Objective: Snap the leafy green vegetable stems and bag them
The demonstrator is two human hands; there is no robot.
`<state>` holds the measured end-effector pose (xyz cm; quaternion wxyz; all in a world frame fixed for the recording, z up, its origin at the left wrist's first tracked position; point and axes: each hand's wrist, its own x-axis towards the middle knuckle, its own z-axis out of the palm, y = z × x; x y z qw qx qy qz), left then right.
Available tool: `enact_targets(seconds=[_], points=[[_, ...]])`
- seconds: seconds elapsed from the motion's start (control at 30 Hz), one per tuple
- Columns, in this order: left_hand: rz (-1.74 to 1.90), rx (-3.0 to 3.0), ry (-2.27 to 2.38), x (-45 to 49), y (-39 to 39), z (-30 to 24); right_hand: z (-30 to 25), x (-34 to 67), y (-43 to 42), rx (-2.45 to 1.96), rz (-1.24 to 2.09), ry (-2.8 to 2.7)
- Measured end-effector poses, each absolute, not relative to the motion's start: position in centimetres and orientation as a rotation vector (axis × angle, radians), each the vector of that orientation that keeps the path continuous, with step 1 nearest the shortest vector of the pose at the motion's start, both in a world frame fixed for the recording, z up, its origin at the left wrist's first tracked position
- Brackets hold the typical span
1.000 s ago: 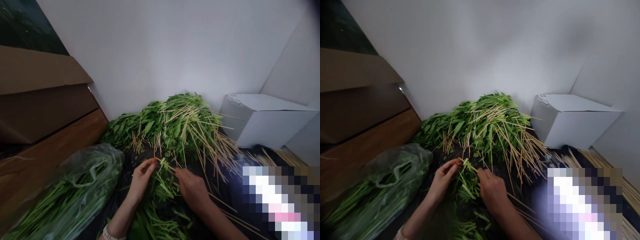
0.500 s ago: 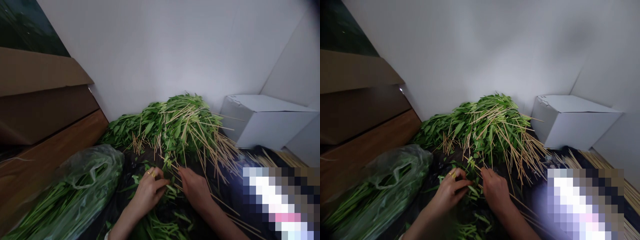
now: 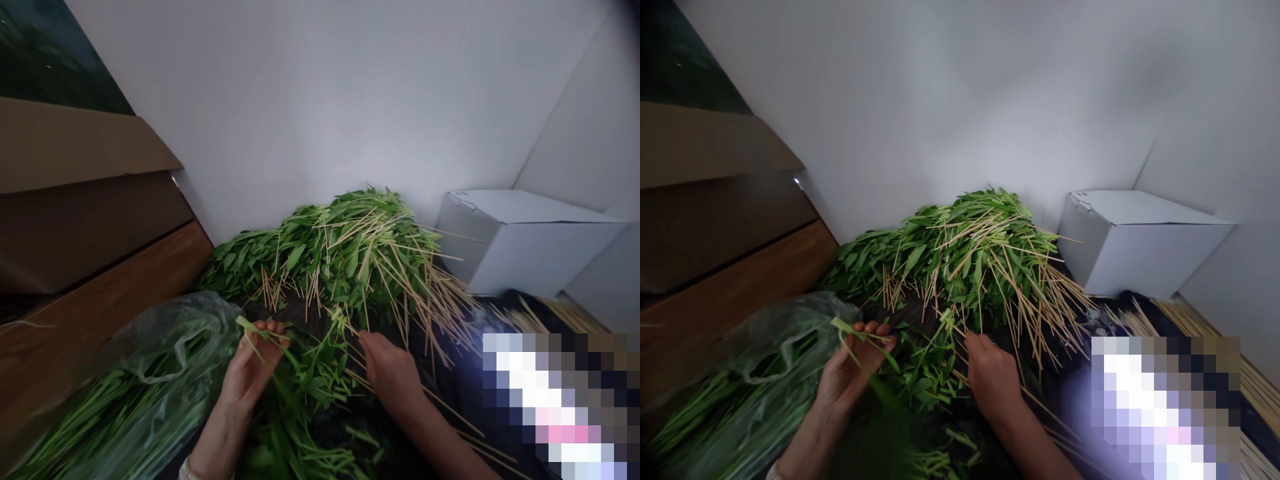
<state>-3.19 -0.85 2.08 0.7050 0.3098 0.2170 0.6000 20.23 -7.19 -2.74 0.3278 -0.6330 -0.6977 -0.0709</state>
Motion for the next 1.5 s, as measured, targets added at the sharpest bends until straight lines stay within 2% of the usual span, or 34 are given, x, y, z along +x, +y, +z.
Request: enact_targets(seconds=[0.13,0.23,0.4,0.7,0.93,1.17,1.5], points=[[1.327,0.685,0.602,-3.3,-0.2,2.6,-2.3,20.1,-7.3,-1.580,-0.141,-1.856],[1.357,0.764,0.906,-3.1,0.1,1.9,-1.9,19.9,-7.7,-1.422,-0.160,-1.945],[1.370,1.173,1.216,-2.1,-0.3,0.6,-1.8,19.4,-8.1,-1.315,-0.255,-2.075],[1.192,1.395,1.167,-1.9,-1.1,0.7,-1.7,19.4,-8.1,-1.385,-0.262,-2.083],[1.255,1.186,1.122,-2.4,-0.1,-1.0,-1.7,19.3,-8.2,-1.404,-0.275,-2.094],[1.330,0.920,1.080,-2.0,0.2,-0.5,-1.4,19.3,-8.1,-1.370,-0.286,-2.023],[1.337,0.887,1.087,-1.5,-0.2,-0.4,-1.5,19.2,-8.2,-1.370,-0.296,-2.027]])
